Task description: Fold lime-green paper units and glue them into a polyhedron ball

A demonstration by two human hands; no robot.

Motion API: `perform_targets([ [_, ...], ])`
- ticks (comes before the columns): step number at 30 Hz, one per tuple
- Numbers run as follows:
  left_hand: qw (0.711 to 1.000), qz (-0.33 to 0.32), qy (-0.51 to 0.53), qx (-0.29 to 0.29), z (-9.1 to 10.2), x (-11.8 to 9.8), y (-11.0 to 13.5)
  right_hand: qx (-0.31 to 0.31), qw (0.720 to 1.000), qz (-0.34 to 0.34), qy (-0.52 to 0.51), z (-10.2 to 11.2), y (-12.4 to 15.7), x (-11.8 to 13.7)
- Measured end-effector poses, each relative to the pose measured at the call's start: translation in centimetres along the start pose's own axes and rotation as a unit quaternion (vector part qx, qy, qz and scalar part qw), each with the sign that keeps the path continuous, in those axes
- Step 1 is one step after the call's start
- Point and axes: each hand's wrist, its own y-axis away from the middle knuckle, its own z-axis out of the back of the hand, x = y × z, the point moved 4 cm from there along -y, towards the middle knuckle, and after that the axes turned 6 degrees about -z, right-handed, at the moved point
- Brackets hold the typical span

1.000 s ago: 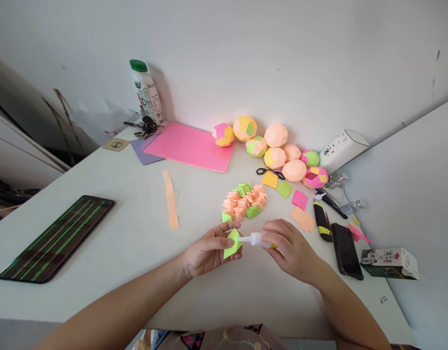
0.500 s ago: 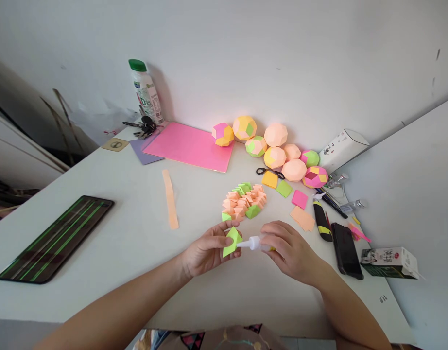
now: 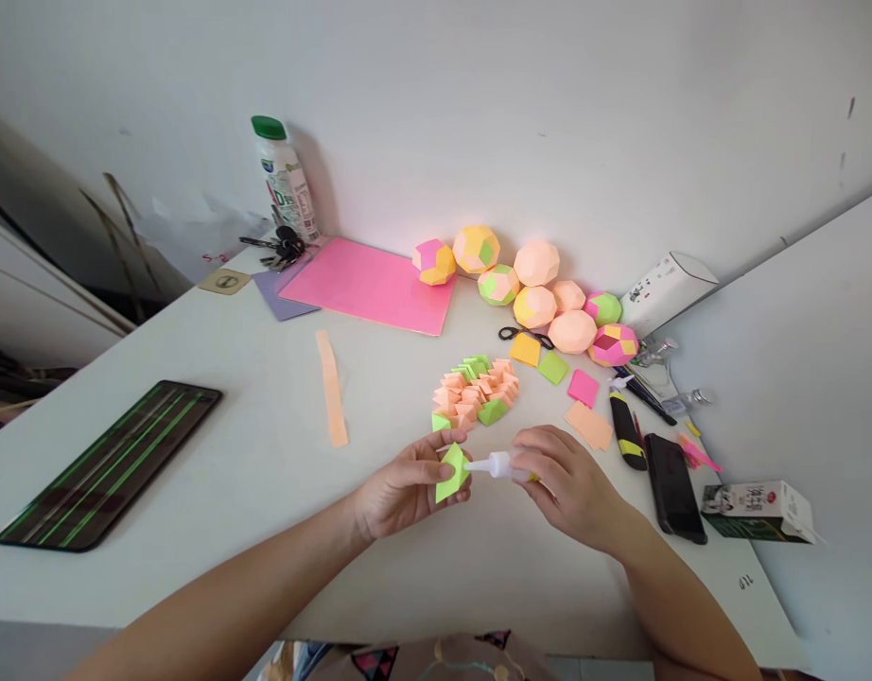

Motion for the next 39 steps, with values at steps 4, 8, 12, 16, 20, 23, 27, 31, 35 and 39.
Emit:
perform_targets([
  [4,1.0,-0.005,0.0,0.007,0.0,0.0,-0.1,0.0,1.0,-0.007,0.011,0.0,0.0,-0.1],
  [8,1.0,-0.008,0.003,0.011,-0.1,0.0,-0.2,0.021,0.999,-0.024,0.012,0.1,0.2,-0.5],
  [12,1.0,-0.015,0.006,-0.003,0.0,-0.2,-0.1,0.092,0.992,-0.088,-0.006,0.0,0.7,-1.7],
  [16,0.999,-0.039,0.011,-0.03,0.4,-1.0,-0.1,0.185,0.962,-0.197,-0.028,-1.1,1.3,-4.2],
  [20,0.997,-0.053,0.006,-0.049,0.6,-1.7,-0.1,0.27,0.931,-0.246,-0.01,-2.9,1.7,-6.5],
  [23,0.997,-0.055,0.004,-0.059,0.6,-1.8,-0.1,0.295,0.919,-0.255,0.054,-3.6,1.9,-7.4],
  [27,0.997,-0.051,0.002,-0.059,0.4,-1.5,0.0,0.287,0.923,-0.251,0.051,-3.3,1.7,-7.2],
  [31,0.998,-0.041,-0.006,-0.056,0.3,-1.0,-0.1,0.183,0.954,-0.238,0.001,-3.3,-0.4,-6.5],
  [35,0.997,-0.038,-0.022,-0.061,0.3,-0.9,-0.3,0.124,0.953,-0.277,0.013,-5.2,-2.9,-6.6],
  [39,0.996,-0.05,-0.029,-0.065,0.3,-1.2,-0.3,0.127,0.939,-0.314,0.051,-7.1,-3.6,-7.3],
])
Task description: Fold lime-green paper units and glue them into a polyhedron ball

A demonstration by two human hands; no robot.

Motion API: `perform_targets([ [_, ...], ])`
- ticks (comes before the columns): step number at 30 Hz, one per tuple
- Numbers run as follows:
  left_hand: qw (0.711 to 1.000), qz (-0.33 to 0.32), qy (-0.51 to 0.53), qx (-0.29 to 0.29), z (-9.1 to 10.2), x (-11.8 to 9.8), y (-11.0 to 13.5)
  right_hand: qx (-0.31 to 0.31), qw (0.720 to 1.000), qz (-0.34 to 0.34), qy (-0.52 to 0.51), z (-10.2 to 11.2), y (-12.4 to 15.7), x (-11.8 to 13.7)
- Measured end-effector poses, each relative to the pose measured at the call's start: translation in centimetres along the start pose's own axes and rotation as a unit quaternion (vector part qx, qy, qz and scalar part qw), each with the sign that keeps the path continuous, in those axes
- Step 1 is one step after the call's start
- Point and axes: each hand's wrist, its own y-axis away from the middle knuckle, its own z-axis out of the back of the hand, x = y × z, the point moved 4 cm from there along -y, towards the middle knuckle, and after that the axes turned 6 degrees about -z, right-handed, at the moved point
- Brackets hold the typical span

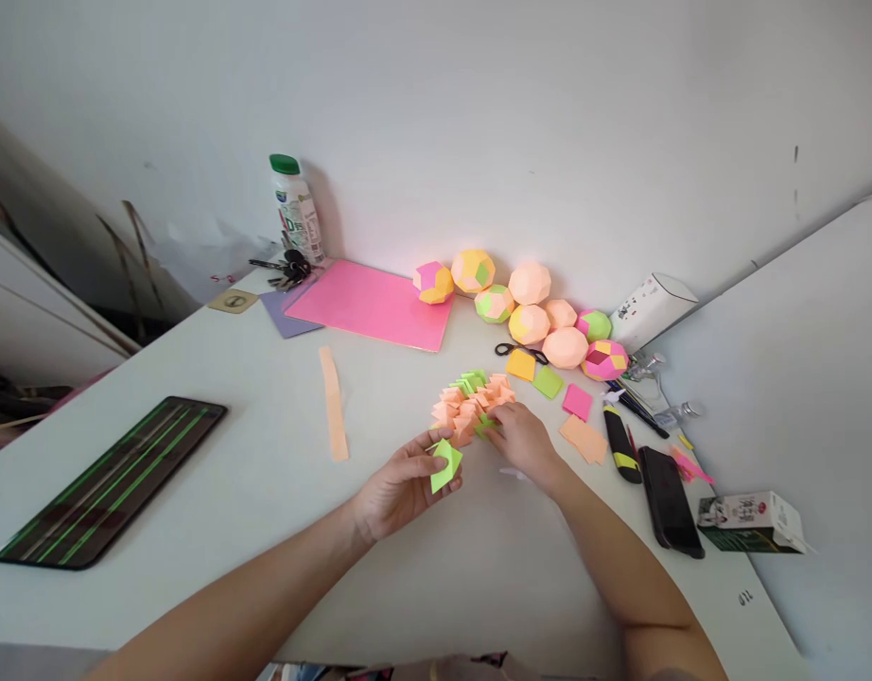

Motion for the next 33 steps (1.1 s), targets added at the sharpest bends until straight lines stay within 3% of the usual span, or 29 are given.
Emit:
perform_targets([
  [4,1.0,0.0,0.002,-0.005,0.1,-0.1,0.1,-0.016,0.999,-0.005,-0.042,-0.8,0.0,-1.0],
  [9,1.0,0.004,0.003,-0.01,0.2,0.1,0.0,-0.018,0.98,-0.015,-0.196,-0.4,0.4,-1.4],
  [12,1.0,-0.001,-0.002,-0.007,0.3,0.0,0.0,0.001,0.938,-0.02,-0.346,0.6,1.3,-0.7],
  [16,1.0,-0.008,0.0,-0.002,0.2,-0.2,-0.1,0.058,0.853,0.027,-0.518,1.7,2.9,0.8],
  [20,1.0,-0.007,0.006,-0.004,0.1,-0.1,0.0,0.126,0.788,-0.009,-0.603,0.9,3.8,1.5],
  [26,1.0,-0.013,0.012,0.013,-0.2,-0.3,-0.1,0.167,0.706,-0.094,-0.682,-1.2,4.0,1.7],
  [29,1.0,-0.01,0.009,0.012,-0.3,-0.4,-0.1,0.19,0.681,-0.123,-0.697,-1.8,4.1,1.8],
  [33,1.0,-0.007,0.001,0.003,-0.4,-0.5,0.0,0.196,0.67,-0.14,-0.702,-1.9,4.3,2.0],
])
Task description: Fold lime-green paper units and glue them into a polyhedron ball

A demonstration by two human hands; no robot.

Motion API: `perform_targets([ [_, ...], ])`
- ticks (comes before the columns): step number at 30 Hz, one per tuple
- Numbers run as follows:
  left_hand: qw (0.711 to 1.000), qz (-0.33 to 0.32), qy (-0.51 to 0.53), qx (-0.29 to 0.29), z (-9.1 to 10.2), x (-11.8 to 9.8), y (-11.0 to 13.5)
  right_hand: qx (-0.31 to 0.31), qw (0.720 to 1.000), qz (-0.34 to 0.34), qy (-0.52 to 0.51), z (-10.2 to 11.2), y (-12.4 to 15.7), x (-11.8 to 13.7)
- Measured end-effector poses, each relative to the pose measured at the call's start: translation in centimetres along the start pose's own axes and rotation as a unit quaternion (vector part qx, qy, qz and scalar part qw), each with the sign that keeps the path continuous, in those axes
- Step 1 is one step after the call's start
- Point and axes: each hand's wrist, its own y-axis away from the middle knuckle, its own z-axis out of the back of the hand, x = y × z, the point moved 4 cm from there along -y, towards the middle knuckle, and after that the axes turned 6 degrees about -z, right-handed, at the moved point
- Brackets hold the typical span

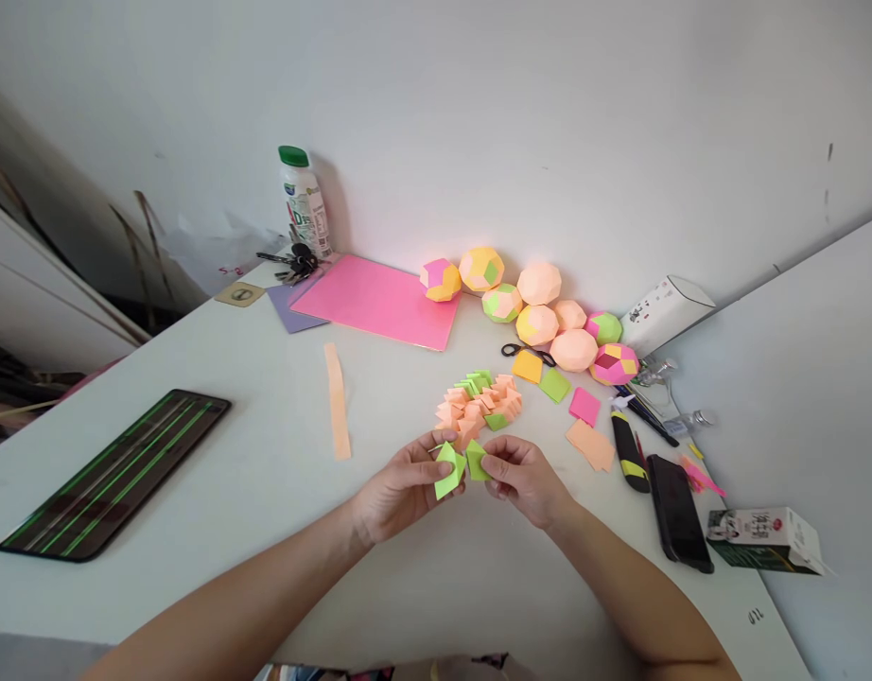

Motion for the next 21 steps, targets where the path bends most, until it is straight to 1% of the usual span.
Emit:
perform_targets([
  [5,1.0,-0.009,-0.016,-0.003,0.08,-0.02,0.03,-0.001,1.0,-0.009,-0.01,-0.29,0.22,-0.05],
  [10,0.998,-0.03,-0.049,0.012,0.24,0.12,-0.09,0.004,1.0,-0.013,-0.011,-0.64,0.51,-0.19],
  [15,0.996,-0.048,-0.076,0.027,0.39,0.17,-0.15,0.016,1.0,0.008,0.004,-0.98,0.72,-0.28],
  [21,0.994,-0.06,-0.095,0.008,0.47,0.1,0.01,-0.006,1.0,0.018,0.018,-1.02,0.88,-0.38],
])
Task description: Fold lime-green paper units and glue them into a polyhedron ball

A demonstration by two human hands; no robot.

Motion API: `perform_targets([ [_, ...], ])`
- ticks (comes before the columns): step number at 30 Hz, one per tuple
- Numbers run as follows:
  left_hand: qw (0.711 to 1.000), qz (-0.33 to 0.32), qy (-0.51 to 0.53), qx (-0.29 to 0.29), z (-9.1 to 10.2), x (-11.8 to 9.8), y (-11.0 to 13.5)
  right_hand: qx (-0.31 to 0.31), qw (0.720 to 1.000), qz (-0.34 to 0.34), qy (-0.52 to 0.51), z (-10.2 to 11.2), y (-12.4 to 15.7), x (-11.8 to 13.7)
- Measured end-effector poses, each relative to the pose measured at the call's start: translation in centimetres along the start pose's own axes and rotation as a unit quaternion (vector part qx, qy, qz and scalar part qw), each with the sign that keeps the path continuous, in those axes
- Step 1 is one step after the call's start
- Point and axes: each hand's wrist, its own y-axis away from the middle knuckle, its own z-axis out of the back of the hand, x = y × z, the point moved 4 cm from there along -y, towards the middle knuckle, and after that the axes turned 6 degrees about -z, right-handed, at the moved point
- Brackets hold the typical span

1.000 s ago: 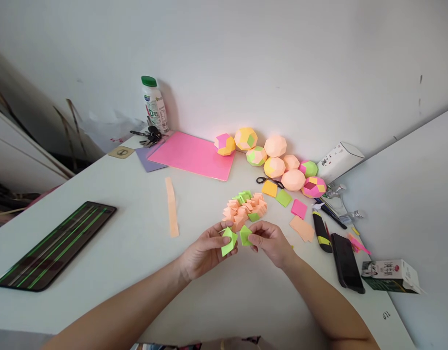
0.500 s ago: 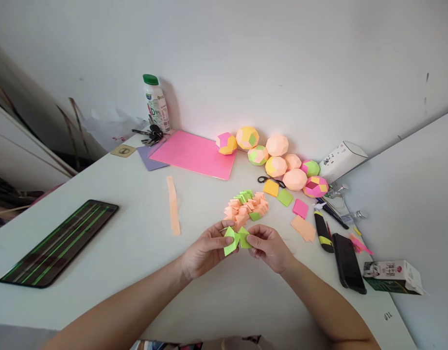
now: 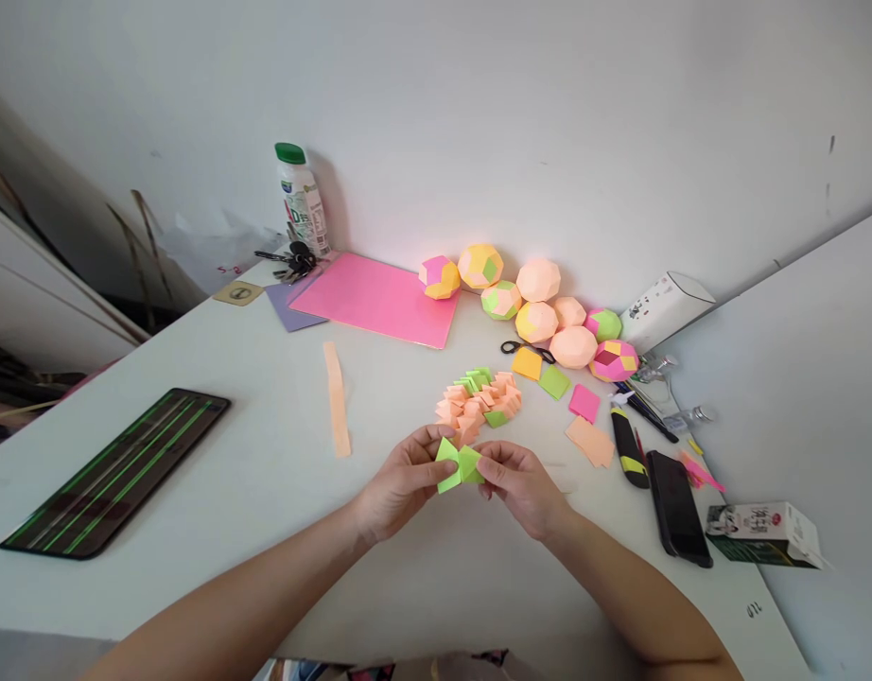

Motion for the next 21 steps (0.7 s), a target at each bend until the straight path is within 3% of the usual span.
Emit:
perform_targets([
  [15,0.998,-0.004,-0.046,-0.044,-0.35,-0.4,0.09,-0.043,0.995,0.05,0.074,-0.01,0.35,0.46],
  [21,0.997,0.004,-0.064,-0.029,-0.46,-0.22,0.07,-0.011,0.996,0.03,0.084,-0.22,0.21,0.38],
])
